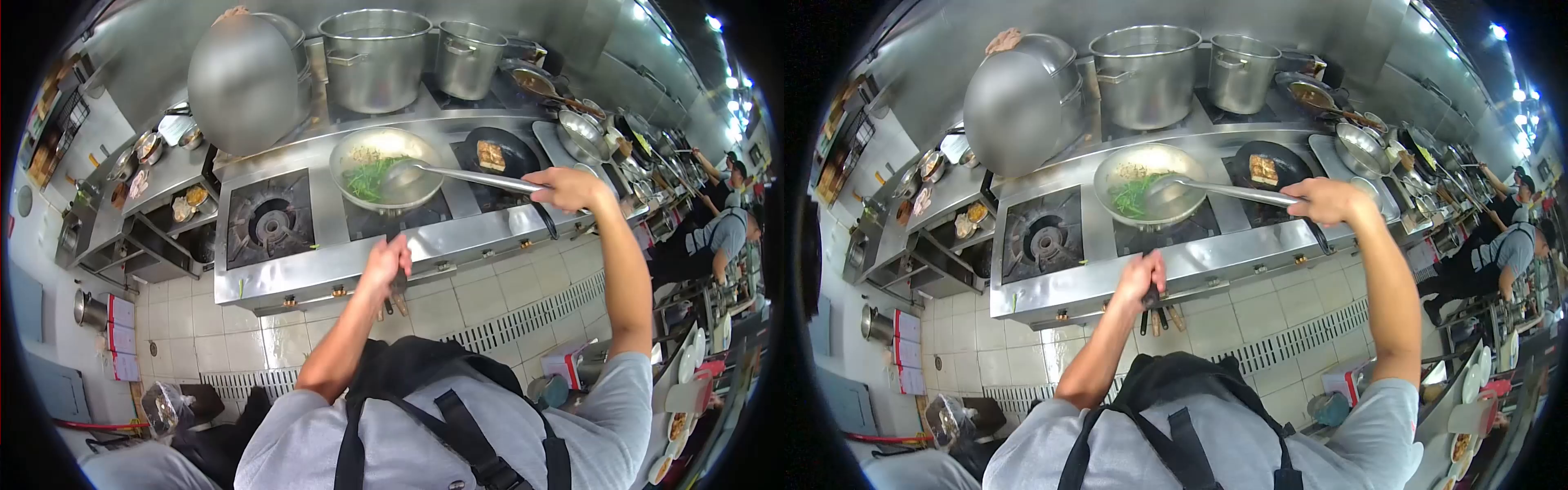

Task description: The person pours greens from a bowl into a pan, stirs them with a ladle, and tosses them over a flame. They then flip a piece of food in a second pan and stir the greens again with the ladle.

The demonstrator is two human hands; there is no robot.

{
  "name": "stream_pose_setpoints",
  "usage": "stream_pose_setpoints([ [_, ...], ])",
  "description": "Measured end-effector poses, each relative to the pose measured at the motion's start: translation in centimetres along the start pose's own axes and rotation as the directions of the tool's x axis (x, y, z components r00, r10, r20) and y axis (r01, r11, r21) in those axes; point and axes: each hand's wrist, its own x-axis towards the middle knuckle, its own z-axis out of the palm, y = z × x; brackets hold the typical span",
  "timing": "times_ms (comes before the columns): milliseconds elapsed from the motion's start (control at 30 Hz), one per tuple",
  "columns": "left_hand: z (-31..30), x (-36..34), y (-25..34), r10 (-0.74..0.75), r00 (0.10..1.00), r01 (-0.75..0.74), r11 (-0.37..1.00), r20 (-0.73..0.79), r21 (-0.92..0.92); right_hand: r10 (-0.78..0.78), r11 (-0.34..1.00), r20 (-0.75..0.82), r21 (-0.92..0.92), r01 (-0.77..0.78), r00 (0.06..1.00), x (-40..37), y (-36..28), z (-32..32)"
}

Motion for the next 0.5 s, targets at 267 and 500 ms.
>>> stream_pose_setpoints([
  [267, -2.2, -4.2, -3.1, -0.120, 0.990, 0.118, 0.992, 0.069, 0.034, -0.043, 0.999, -0.043, 0.009, 0.044, 0.998, -3.0, -0.3, 0.8],
  [500, -0.8, -2.6, -4.7, -0.030, 0.995, 0.024, 0.998, 0.099, 0.061, -0.024, 1.000, -0.049, 0.003, 0.024, 0.999, 1.1, -0.8, 2.7],
])
